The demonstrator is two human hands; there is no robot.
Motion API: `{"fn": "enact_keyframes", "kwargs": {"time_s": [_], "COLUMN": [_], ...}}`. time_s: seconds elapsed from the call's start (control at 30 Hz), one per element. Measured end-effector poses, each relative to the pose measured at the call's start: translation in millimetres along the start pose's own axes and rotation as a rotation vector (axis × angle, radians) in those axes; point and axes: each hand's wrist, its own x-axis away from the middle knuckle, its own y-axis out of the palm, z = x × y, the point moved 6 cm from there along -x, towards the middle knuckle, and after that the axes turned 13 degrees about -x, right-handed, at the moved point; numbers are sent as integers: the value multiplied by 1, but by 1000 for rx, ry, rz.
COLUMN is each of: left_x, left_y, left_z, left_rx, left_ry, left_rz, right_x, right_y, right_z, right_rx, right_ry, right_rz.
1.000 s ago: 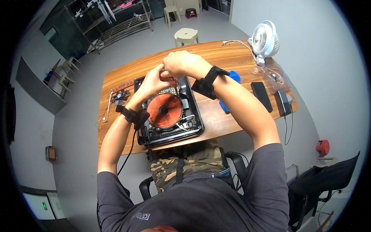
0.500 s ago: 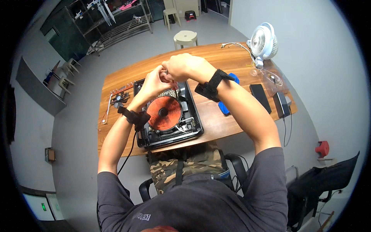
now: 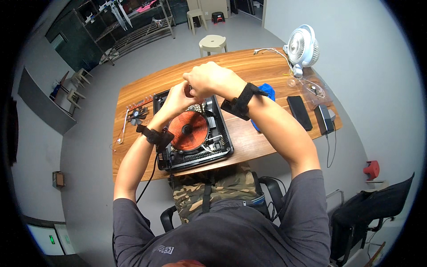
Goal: The person disassembles a portable gas stove, removes the burner and fan, cleans the fan with a blue cloth, and reassembles the unit using a screwdriver. The person places the burner back into the stove and tightens screws to secure the components.
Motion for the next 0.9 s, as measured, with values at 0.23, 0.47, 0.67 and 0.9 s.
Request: {"fn": "enact_keyframes", "kwargs": {"time_s": [0.23, 0.47, 0.67, 0.9], "left_x": [1, 3, 2, 7], "left_y": [-1, -6, 1, -7], "left_z": [-3, -3, -6, -7], "left_rx": [7, 78, 105, 123], "left_ry": [20, -38, 64, 5], "left_rz": [0, -4, -102, 3], "right_x": [-8, 2, -8, -2], "right_y": [1, -8, 4, -5], "right_z": [0, 0, 3, -15], "right_rx": [13, -59, -50, 10], "right_ry": [145, 7, 170, 121], "right_rz": [-95, -22, -143, -126]}}
